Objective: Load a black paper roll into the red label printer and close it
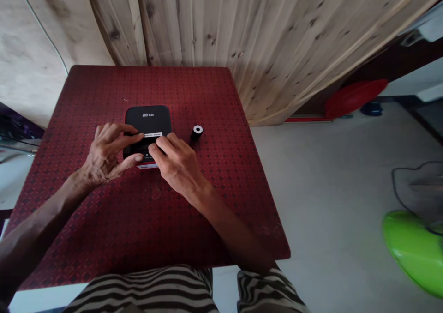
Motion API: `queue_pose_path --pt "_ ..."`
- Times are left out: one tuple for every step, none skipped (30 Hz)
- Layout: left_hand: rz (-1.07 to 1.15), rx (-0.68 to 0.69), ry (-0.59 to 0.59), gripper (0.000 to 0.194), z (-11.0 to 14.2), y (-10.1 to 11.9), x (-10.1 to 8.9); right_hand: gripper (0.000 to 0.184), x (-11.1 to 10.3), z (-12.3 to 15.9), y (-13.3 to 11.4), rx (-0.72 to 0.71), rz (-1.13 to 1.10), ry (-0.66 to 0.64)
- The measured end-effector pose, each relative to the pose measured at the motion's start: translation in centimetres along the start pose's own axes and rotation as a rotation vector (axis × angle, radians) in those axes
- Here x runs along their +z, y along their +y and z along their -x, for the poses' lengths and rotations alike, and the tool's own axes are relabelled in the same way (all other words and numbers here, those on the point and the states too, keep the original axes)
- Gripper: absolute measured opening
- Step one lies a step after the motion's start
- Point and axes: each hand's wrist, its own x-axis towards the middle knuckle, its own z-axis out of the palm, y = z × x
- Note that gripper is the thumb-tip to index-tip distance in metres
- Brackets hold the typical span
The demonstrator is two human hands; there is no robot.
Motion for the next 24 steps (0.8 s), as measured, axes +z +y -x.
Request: queue_pose_path --pt "-0.002 0.002 0.000 0.049 0.0 -0.1 0.1 0.030 0.0 0.0 0.0 0.001 -0.003 -0.002" --pt "-0.007 0.001 -0.001 0.054 0.1 -0.2 0.2 0.031 0.1 0.0 0.0 0.006 -0.008 -0.007" --pt "-0.016 -0.001 -0.003 0.058 0.2 -0.3 0.4 0.032 0.1 -0.1 0.0 0.014 -0.016 -0.016" --pt "-0.030 -0.002 -0.006 0.061 0.2 -0.3 0.5 0.033 0.1 -0.1 0.0 0.023 -0.026 -0.026" --pt "-0.046 0.002 -0.007 0.062 0.3 -0.4 0.6 0.033 0.1 -0.1 0.0 0.031 -0.037 -0.033" --pt "-0.062 0.007 -0.007 0.064 0.4 -0.3 0.7 0.032 0.0 -0.1 0.0 0.037 -0.050 -0.033" --pt "-0.077 0.012 -0.009 0.065 0.5 -0.2 0.8 0.030 -0.1 0.0 0.1 0.045 -0.066 -0.025" --pt "-0.087 0.014 -0.015 0.067 0.7 0.0 0.9 0.028 -0.2 0.2 0.1 0.053 -0.086 -0.004" --pt "-0.096 0.012 -0.018 0.069 0.9 0.3 1.0 0.027 -0.2 0.5 0.1 0.066 -0.112 0.033" --pt "-0.101 0.002 -0.014 0.071 1.2 0.6 1.0 0.028 -0.3 0.9 0.1 0.088 -0.145 0.083" --pt "-0.104 -0.017 0.002 0.072 1.6 1.0 1.1 0.031 -0.3 1.4 0.2 0.123 -0.183 0.142" --pt "-0.110 -0.041 0.032 0.073 2.1 1.4 1.2 0.034 -0.3 2.0 0.2 0.166 -0.222 0.201" --pt "-0.121 -0.066 0.076 0.074 2.6 1.8 1.2 0.035 -0.1 2.7 0.1 0.216 -0.261 0.253" --pt "-0.137 -0.089 0.125 0.074 3.1 2.1 1.3 0.034 0.3 3.4 0.0 0.270 -0.298 0.291" --pt "-0.158 -0.111 0.166 0.074 3.6 2.3 1.4 0.033 0.7 4.1 -0.1 0.325 -0.333 0.311" --pt "-0.179 -0.129 0.190 0.073 4.1 2.4 1.5 0.032 1.2 4.7 -0.3 0.375 -0.363 0.321" --pt "-0.196 -0.140 0.200 0.071 4.5 2.4 1.5 0.032 1.9 5.3 -0.5 0.421 -0.389 0.323" --pt "-0.208 -0.145 0.199 0.068 4.8 2.4 1.6 0.034 2.6 5.8 -0.7 0.463 -0.416 0.318" --pt "-0.214 -0.144 0.190 0.066 5.1 2.3 1.7 0.036 3.3 6.2 -0.9 0.495 -0.447 0.306" --pt "-0.216 -0.135 0.182 0.065 5.2 2.2 1.7 0.036 3.9 6.5 -1.1 0.513 -0.482 0.292" --pt "-0.217 -0.120 0.178 0.065 5.3 2.1 1.8 0.034 4.5 6.6 -1.2 0.519 -0.518 0.275" --pt "-0.220 -0.100 0.178 0.066 5.3 1.9 1.8 0.032 4.9 6.7 -1.3 0.515 -0.550 0.259" --pt "-0.224 -0.082 0.176 0.067 5.2 1.8 1.8 0.029 5.3 6.8 -1.4 0.507 -0.574 0.243" --pt "-0.229 -0.068 0.172 0.068 5.2 1.8 1.8 0.027 5.6 6.8 -1.4 0.498 -0.587 0.236"
